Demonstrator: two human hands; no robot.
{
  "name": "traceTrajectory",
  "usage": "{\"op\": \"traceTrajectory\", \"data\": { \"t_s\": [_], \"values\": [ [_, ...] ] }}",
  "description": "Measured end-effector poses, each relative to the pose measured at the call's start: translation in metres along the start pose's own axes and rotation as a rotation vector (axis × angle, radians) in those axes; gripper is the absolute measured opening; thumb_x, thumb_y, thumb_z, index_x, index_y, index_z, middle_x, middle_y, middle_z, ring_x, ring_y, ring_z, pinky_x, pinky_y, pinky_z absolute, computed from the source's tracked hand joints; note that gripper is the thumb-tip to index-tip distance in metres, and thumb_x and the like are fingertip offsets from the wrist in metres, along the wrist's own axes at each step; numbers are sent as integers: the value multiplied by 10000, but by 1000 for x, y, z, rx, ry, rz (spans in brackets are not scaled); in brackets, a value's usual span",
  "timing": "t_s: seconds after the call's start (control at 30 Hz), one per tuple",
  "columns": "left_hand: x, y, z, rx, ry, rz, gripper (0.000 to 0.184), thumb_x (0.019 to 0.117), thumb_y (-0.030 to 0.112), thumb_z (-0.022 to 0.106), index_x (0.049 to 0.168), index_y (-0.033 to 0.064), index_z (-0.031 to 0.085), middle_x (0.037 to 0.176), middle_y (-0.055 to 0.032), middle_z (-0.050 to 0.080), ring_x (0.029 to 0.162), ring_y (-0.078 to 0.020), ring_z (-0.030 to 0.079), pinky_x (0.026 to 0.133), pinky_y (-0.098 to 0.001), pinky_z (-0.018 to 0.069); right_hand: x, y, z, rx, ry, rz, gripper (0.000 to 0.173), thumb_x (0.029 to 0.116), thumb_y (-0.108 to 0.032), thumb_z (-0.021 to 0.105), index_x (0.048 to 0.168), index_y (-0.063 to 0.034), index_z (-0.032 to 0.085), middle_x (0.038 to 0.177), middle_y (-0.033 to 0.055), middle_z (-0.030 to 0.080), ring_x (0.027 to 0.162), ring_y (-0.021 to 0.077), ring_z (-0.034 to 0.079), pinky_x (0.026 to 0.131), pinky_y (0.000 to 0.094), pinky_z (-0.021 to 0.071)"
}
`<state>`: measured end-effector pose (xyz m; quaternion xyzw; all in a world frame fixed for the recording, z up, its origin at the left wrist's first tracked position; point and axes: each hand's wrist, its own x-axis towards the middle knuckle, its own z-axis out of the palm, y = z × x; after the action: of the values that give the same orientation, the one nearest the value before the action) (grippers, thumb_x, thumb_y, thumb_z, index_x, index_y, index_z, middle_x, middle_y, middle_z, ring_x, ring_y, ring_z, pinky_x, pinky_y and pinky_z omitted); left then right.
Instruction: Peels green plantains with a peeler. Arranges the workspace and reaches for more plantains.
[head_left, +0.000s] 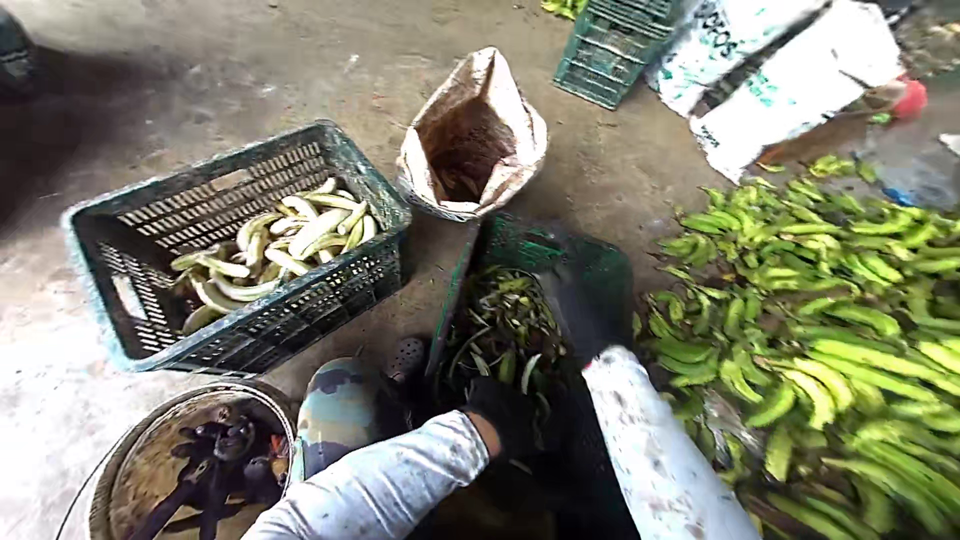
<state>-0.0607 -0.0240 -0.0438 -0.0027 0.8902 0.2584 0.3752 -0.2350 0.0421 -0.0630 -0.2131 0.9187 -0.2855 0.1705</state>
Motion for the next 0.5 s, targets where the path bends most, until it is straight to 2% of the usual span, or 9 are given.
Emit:
{"op": "traceTrajectory", "data": {
  "t_s": [0.03, 0.07, 0.1, 0.13, 0.2, 0.3, 0.37, 0.4, 0.5],
  "values": [
    [1, -1, 0, 1, -1, 4, 397, 994, 331, 614, 1259, 37, 650, 1216, -261, 652, 1143, -489, 610, 899, -708, 476, -4, 37, 10, -216, -97, 76, 443, 1099, -253, 420, 1444, 6, 518, 1450, 241, 534, 1325, 391, 534, 1097, 569, 419],
    [0, 0, -3, 8, -8, -2, 408, 984, 328, 626, 1237, 9, 648, 1199, -271, 649, 1126, -490, 613, 884, -704, 482, -10, 71, 22, -286, -182, 175, 451, 1086, -304, 437, 1409, -9, 550, 1359, 249, 592, 1255, 403, 578, 1050, 596, 443],
    [-3, 0, -6, 11, -14, -14, 422, 973, 350, 636, 1215, 5, 650, 1180, -265, 653, 1112, -480, 619, 870, -694, 486, -19, 99, 33, -280, -267, 241, 457, 1074, -321, 464, 1393, -7, 557, 1307, 260, 614, 1214, 409, 597, 1027, 610, 452],
    [-5, 0, -9, 8, -10, -22, 432, 965, 387, 646, 1195, 21, 659, 1161, -253, 662, 1102, -469, 626, 865, -688, 489, -28, 125, 45, -257, -336, 270, 471, 1067, -325, 487, 1415, -12, 535, 1322, 260, 608, 1232, 405, 591, 1047, 606, 446],
    [-5, -2, -12, 7, 11, -21, 436, 958, 416, 640, 1185, 45, 666, 1134, -242, 671, 1086, -467, 630, 851, -689, 490, -49, 161, 69, -181, -351, 265, 493, 1046, -337, 549, 1429, -27, 535, 1353, 238, 606, 1259, 379, 584, 1079, 581, 438],
    [-4, -4, -18, -7, 71, -45, 447, 961, 448, 608, 1195, 70, 659, 1140, -229, 671, 1095, -464, 630, 833, -694, 495, -64, 171, 94, -210, -202, 224, 521, 1014, -301, 587, 1440, -5, 534, 1398, 250, 579, 1294, 403, 561, 1110, 581, 407],
    [-8, -1, -27, -49, 127, -94, 478, 974, 470, 582, 1218, 64, 649, 1165, -241, 663, 1101, -474, 629, 831, -704, 496, -72, 154, 87, -261, -148, 238, 486, 1028, -299, 573, 1427, -21, 558, 1424, 235, 568, 1328, 389, 536, 1132, 565, 382],
    [-9, -2, -32, -69, 179, -110, 502, 985, 494, 557, 1252, 78, 638, 1185, -236, 664, 1105, -469, 636, 836, -706, 500, -75, 154, 85, -260, -120, 246, 470, 1023, -307, 577, 1417, -50, 577, 1411, 211, 587, 1318, 366, 550, 1125, 555, 400],
    [-4, -10, -49, -146, 336, -140, 481, 1013, 502, 515, 1345, 170, 621, 1231, -176, 680, 1135, -410, 654, 904, -686, 506, -77, 146, 57, 96, -81, 333, 506, 991, -322, 608, 1435, -86, 555, 1355, 149, 626, 1237, 272, 600, 1050, 505, 476]
  ]
}}
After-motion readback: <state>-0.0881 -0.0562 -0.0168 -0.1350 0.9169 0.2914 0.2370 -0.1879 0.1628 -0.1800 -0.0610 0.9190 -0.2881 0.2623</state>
